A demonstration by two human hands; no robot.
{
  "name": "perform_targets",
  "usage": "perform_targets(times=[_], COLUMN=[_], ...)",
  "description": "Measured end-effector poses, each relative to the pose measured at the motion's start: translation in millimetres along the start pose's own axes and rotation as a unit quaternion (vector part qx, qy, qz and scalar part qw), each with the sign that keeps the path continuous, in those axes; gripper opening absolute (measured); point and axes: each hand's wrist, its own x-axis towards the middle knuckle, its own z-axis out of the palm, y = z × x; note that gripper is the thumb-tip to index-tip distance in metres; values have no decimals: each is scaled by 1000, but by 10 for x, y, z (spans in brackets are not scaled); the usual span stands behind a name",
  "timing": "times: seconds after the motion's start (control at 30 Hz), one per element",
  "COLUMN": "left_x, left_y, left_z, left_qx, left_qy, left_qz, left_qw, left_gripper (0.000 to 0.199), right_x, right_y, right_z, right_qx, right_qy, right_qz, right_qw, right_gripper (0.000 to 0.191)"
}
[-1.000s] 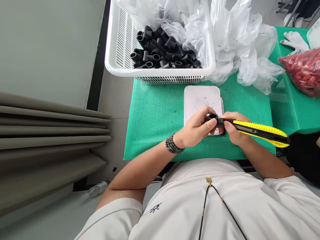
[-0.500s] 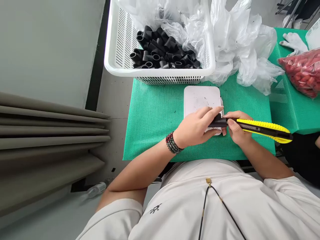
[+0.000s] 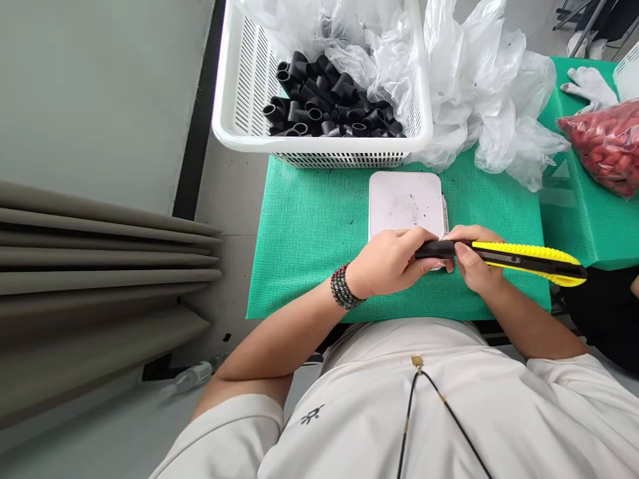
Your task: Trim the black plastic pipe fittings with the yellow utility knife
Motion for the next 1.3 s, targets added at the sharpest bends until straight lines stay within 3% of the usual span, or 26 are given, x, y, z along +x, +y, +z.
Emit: perform_targets(times=[0.07, 0.13, 0.23, 0.3, 0.37, 0.43, 0.5, 0.53, 0.63, 0.73, 0.83, 0.93, 1.03, 1.1, 1.17, 1.23, 1.3], left_x=[32, 70, 120, 137, 136, 118, 90, 76, 33, -1, -1, 44, 106, 134, 143, 133, 109], left_y=[60, 122, 187, 198, 181, 138, 77, 44, -37, -57, -7, 76, 132, 142, 137, 126, 114], left_z=[-44, -80, -105, -99, -76, -38, 4, 25, 78, 116, 114, 45, -49, -84, -86, -60, -23], left_qx=[-106, -226, -403, -462, -454, -375, -217, -116, 120, 212, 156, -33, -257, -385, -441, -418, -351], left_qy=[-30, -71, -167, -209, -193, -121, -22, 18, 77, 87, 81, 42, -53, -106, -124, -105, -51], left_qz=[-52, -136, -256, -280, -261, -201, -99, -44, 80, 116, 62, -68, -202, -249, -265, -259, -224], left_qw=[993, 962, 863, 815, 830, 897, 971, 992, 987, 966, 982, 996, 944, 882, 848, 865, 908], left_gripper=[53, 61, 73, 76, 76, 75, 75, 77, 68, 54, 60, 71, 75, 75, 74, 73, 70], right_x=[-3, -1, 5, 6, 9, 20, 43, 57, 93, 100, 80, 44, -4, -34, -50, -45, -20], right_y=[1, -8, -26, -24, -4, 23, 42, 45, 33, 26, 38, 44, 33, 22, 16, 15, 20], right_z=[-16, -32, -56, -71, -80, -74, -52, -36, 5, 21, 32, 48, 32, -1, -34, -45, -29], right_qx=[-10, -15, -24, -34, -32, -14, 22, 43, 89, 72, 69, 89, 54, -7, -59, -68, -36], right_qy=[-20, -41, -66, -76, -75, -55, -20, -6, 14, 33, 20, -7, -23, -34, -40, -37, -19], right_qz=[-12, -44, -115, -134, -119, -80, -36, -17, 18, 31, 48, 46, 17, -11, -34, -39, -19], right_qw=[1000, 998, 991, 987, 989, 995, 999, 999, 996, 996, 996, 995, 998, 999, 997, 996, 999], right_gripper=[23, 19, 13, 14, 14, 13, 14, 16, 22, 29, 30, 25, 18, 16, 15, 15, 17])
